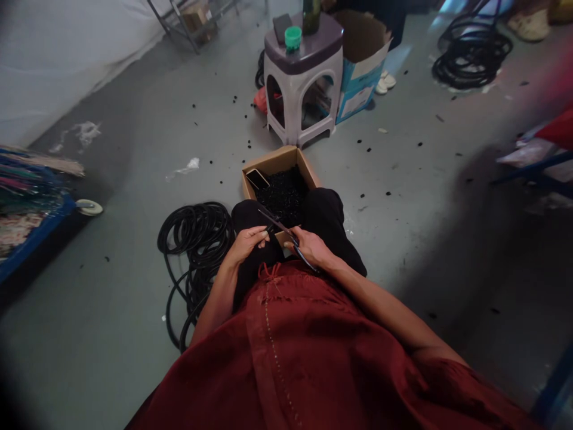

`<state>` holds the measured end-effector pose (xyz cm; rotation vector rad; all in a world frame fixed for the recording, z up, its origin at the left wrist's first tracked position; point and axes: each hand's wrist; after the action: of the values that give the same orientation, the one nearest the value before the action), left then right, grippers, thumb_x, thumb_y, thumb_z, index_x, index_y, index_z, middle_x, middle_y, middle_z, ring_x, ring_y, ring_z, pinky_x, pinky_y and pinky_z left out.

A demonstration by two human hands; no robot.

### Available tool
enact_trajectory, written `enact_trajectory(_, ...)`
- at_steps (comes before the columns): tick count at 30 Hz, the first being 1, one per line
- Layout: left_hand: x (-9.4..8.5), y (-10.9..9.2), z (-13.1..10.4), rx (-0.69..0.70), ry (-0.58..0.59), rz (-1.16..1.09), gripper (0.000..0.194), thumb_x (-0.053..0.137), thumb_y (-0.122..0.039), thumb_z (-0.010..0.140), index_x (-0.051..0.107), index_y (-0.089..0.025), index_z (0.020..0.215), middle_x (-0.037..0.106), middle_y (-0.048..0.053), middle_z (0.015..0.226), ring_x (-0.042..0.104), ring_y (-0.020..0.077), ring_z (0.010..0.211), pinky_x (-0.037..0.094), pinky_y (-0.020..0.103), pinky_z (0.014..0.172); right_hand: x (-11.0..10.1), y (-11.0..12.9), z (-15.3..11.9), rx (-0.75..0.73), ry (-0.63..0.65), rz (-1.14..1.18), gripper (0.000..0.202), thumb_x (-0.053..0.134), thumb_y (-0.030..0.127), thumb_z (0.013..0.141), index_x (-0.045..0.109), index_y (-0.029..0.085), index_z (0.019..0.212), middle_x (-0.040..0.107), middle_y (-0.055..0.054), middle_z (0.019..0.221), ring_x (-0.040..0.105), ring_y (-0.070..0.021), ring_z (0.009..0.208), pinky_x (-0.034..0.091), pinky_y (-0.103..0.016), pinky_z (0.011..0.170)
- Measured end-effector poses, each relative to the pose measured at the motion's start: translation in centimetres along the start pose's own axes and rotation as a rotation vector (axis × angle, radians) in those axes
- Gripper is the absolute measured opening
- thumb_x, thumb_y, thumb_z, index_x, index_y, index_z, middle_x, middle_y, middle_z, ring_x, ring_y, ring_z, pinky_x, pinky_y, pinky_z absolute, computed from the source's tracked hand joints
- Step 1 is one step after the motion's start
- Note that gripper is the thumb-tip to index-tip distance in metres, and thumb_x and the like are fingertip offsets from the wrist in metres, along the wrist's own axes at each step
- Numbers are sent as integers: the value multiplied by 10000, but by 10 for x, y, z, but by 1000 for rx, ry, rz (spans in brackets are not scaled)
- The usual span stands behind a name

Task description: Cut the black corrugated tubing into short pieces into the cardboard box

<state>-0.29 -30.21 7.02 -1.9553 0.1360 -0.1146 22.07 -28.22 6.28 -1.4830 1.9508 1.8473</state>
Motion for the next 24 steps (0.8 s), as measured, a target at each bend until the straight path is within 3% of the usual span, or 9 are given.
enact_trajectory(12, -4, 8, 20, -38, 6, 12, 392, 686, -422, 711, 691, -72, 888, 617, 16, 689, 485, 67, 539, 374, 226, 550, 11, -5, 12, 138, -20, 107, 305, 508, 451, 861, 618, 211, 1013, 692, -52, 873, 628, -217, 775, 407, -259, 658)
enact_trajectory(24, -3, 13, 13, -38, -114, -10, 494, 704, -360, 695, 659, -88, 1105, 635, 4, 696, 509, 75, 571, 394, 226, 580, 8, -2, 8, 171, -29, 184, 367, 474, 466, 872, 607, 190, 1074, 673, -33, 840, 600, -179, 733, 407, -247, 616)
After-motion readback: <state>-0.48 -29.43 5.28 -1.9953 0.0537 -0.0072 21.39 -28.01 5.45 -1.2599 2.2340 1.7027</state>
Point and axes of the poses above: each hand's wrist, its own z-axis towards the middle knuckle, its own x-axis out of the palm, y = z × x
